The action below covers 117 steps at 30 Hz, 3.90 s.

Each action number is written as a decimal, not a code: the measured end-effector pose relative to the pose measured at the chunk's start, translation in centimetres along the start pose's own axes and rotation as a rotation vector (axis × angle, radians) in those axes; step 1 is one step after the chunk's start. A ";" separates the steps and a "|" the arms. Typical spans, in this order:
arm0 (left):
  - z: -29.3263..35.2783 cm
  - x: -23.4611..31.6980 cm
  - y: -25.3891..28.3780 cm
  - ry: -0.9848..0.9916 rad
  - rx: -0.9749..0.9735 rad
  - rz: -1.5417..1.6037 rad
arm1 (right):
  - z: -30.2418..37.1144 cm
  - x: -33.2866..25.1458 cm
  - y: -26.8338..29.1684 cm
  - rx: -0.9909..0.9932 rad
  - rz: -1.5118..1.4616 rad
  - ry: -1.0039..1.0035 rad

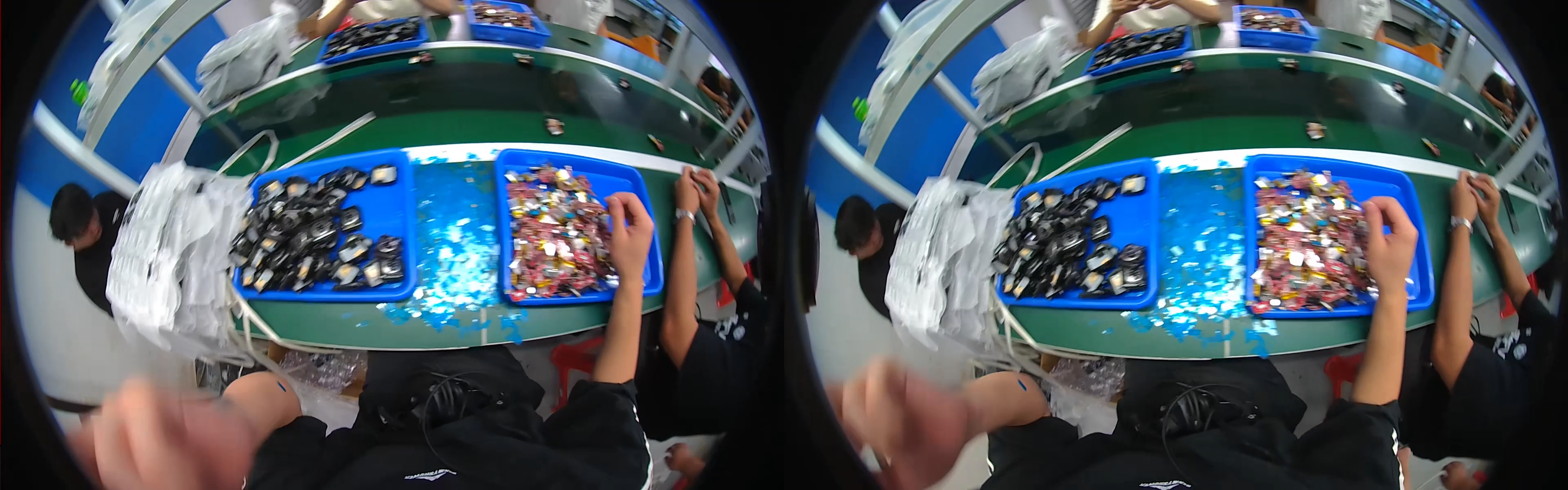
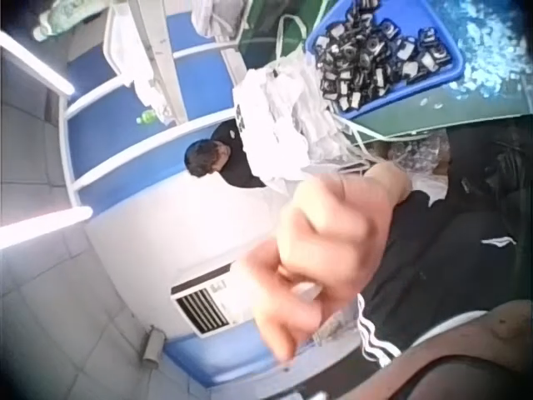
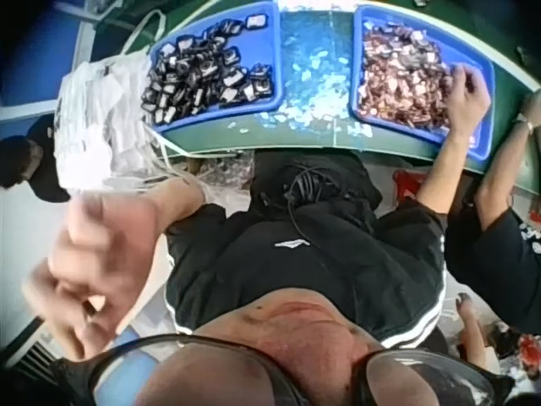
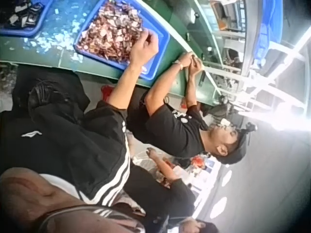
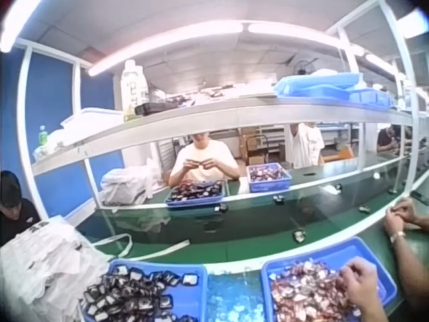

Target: The worker is assembling small electronic components, specifically peeling and sticking small battery or camera modules on an industrial production line.

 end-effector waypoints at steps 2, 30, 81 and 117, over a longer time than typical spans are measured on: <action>2.1 -4.8 4.4 0.010 -0.284 -1.010 | -0.2 -0.4 -0.5 0.028 -0.131 -0.016; 11.3 -14.1 14.5 0.897 -0.812 -1.565 | 0.1 0.1 -0.7 0.005 -0.326 -0.274; 8.5 -22.1 13.9 1.229 0.129 -0.504 | -2.3 -9.2 -9.1 -0.653 0.320 0.553; 12.8 -18.3 7.5 1.011 -0.259 -0.395 | 2.0 -16.1 -12.4 -0.627 -0.609 -0.260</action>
Point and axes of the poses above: each hand's wrist, its own z-axis away from the middle knuckle, its own y-axis out of the back of the hand, x = y × z, the point moved 1 cm from there along -z, towards the middle knuckle, and after that the axes turned 3 degrees about z, right-handed, at the moved point
